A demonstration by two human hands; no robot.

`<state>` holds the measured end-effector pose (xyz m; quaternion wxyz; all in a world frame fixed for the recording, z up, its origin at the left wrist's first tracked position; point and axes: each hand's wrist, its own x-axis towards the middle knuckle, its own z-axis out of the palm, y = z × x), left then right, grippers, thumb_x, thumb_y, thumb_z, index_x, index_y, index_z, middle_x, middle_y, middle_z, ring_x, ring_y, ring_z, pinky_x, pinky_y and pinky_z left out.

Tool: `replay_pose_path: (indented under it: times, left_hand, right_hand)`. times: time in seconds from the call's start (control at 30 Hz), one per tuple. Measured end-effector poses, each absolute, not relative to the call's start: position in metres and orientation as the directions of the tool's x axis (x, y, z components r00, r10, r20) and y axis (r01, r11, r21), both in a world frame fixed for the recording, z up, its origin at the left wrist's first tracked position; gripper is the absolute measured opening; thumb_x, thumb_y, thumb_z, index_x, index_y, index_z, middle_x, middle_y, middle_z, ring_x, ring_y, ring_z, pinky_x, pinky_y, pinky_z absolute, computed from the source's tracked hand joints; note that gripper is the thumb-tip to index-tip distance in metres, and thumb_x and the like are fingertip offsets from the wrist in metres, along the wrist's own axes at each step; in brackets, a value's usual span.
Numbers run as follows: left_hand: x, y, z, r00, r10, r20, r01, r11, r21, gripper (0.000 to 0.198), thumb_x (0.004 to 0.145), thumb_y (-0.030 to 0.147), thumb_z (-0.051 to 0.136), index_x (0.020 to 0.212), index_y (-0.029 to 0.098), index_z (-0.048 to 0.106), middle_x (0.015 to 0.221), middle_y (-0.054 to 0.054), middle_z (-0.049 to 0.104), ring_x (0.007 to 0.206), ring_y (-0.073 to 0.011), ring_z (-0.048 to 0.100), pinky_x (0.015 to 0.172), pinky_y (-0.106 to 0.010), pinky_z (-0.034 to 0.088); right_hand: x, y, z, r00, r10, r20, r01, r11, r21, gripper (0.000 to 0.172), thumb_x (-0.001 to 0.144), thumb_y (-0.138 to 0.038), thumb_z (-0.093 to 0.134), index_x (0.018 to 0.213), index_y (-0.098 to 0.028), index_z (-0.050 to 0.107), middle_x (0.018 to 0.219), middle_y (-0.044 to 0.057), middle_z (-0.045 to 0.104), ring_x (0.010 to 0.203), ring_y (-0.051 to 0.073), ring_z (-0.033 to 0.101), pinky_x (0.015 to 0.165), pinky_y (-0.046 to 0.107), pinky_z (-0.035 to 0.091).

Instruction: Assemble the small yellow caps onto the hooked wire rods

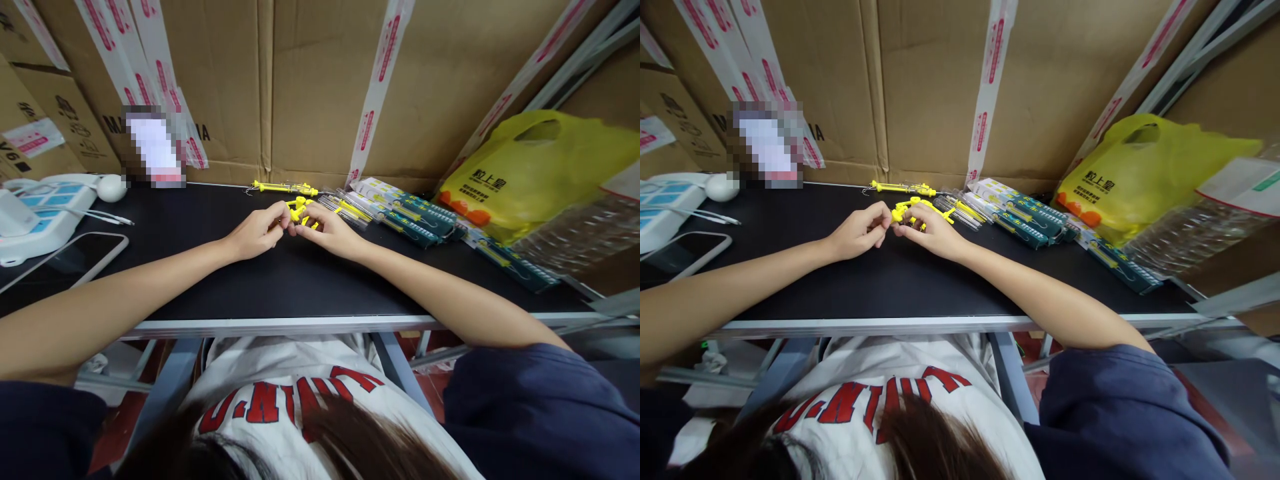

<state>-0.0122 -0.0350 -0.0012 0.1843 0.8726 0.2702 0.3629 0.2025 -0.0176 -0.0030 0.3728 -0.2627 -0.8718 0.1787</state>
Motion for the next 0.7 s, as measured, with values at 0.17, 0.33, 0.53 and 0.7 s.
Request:
replay_pose_path:
  times: [0.17, 0.33, 0.53, 0.7]
  left_hand:
    - [-0.011, -0.034, -0.002, 0.543, 0.614, 0.573, 0.301, -0.779, 0.550, 0.013, 0.080, 0.014, 0.044, 0.085, 0.022, 0.035, 0.072, 0.003, 0.061, 0.061, -0.0095, 0.054, 0.060, -0.023, 0.040]
    - [-0.014, -0.027, -0.004, 0.460, 0.678, 0.573, 0.357, -0.733, 0.580, 0.019, 0.081, 0.021, 0.049, 0.098, 0.022, 0.039, 0.064, 0.007, 0.052, 0.055, -0.0099, 0.050, 0.058, -0.025, 0.037]
    - [-0.016, -0.028, -0.003, 0.467, 0.702, 0.537, 0.435, -0.711, 0.552, 0.030, 0.093, 0.041, 0.049, 0.113, 0.019, 0.051, 0.057, 0.009, 0.045, 0.051, -0.0091, 0.040, 0.056, -0.024, 0.032]
    - [-0.015, -0.027, -0.003, 0.454, 0.703, 0.548, 0.459, -0.712, 0.532, 0.029, 0.093, 0.041, 0.051, 0.107, 0.017, 0.058, 0.068, 0.004, 0.056, 0.061, -0.0107, 0.051, 0.063, -0.024, 0.039]
  right_hand:
    - [0.203, -0.015, -0.003, -0.589, 0.624, 0.514, 0.335, 0.767, -0.547, 0.030, 0.090, -0.046, 0.057, 0.081, -0.018, 0.058, 0.082, 0.004, 0.063, 0.074, 0.015, 0.052, 0.070, 0.028, 0.045]
    - [0.206, -0.012, 0.000, -0.552, 0.640, 0.534, 0.355, 0.760, -0.544, 0.028, 0.088, -0.044, 0.059, 0.080, -0.018, 0.059, 0.080, 0.004, 0.064, 0.070, 0.015, 0.052, 0.067, 0.028, 0.044]
    - [0.212, -0.007, 0.008, -0.508, 0.671, 0.541, 0.316, 0.729, -0.607, 0.036, 0.086, -0.053, 0.062, 0.080, -0.018, 0.059, 0.075, 0.002, 0.062, 0.066, 0.014, 0.053, 0.064, 0.028, 0.044]
    - [0.214, -0.006, 0.012, -0.477, 0.706, 0.524, 0.231, 0.676, -0.700, 0.042, 0.084, -0.059, 0.064, 0.081, -0.018, 0.056, 0.075, 0.001, 0.060, 0.063, 0.011, 0.055, 0.057, 0.026, 0.044]
